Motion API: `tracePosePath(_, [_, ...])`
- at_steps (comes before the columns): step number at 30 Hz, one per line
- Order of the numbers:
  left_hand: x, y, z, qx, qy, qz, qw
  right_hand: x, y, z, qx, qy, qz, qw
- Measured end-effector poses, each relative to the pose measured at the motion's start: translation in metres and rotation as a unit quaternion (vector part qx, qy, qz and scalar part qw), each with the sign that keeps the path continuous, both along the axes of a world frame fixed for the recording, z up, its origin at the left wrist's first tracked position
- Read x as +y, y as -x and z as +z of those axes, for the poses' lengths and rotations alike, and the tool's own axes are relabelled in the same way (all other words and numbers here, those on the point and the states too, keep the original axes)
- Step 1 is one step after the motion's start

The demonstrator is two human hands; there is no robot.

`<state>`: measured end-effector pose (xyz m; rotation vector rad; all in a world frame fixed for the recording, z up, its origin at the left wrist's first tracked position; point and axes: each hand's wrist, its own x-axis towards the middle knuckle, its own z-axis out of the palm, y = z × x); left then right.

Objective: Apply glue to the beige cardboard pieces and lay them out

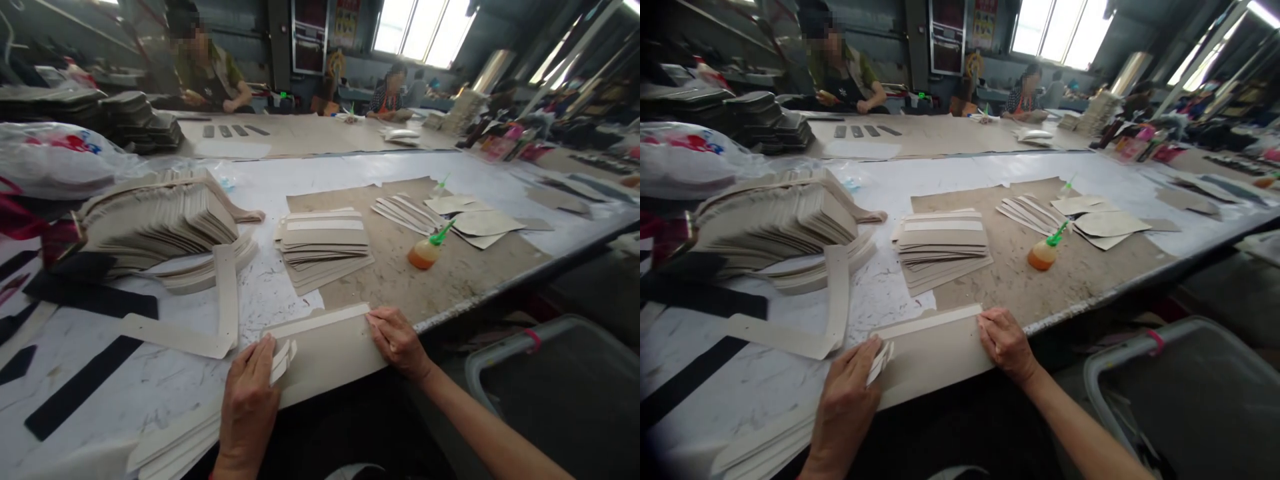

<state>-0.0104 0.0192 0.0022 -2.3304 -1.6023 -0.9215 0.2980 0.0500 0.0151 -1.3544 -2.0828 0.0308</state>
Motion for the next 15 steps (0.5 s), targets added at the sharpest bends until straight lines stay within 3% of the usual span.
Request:
tracePosePath(9, [0.000, 0.002, 0.015, -0.052, -0.035, 0.033, 0.997, 0.001, 0.002, 0.004, 0.036, -0.025, 0.015, 0.999])
tracePosePath(15, [-0.004, -0.067, 0.012, -0.003, 0.008, -0.090, 0.996, 0.003, 0.000, 0.002, 0.050, -0.035, 0.018, 0.998])
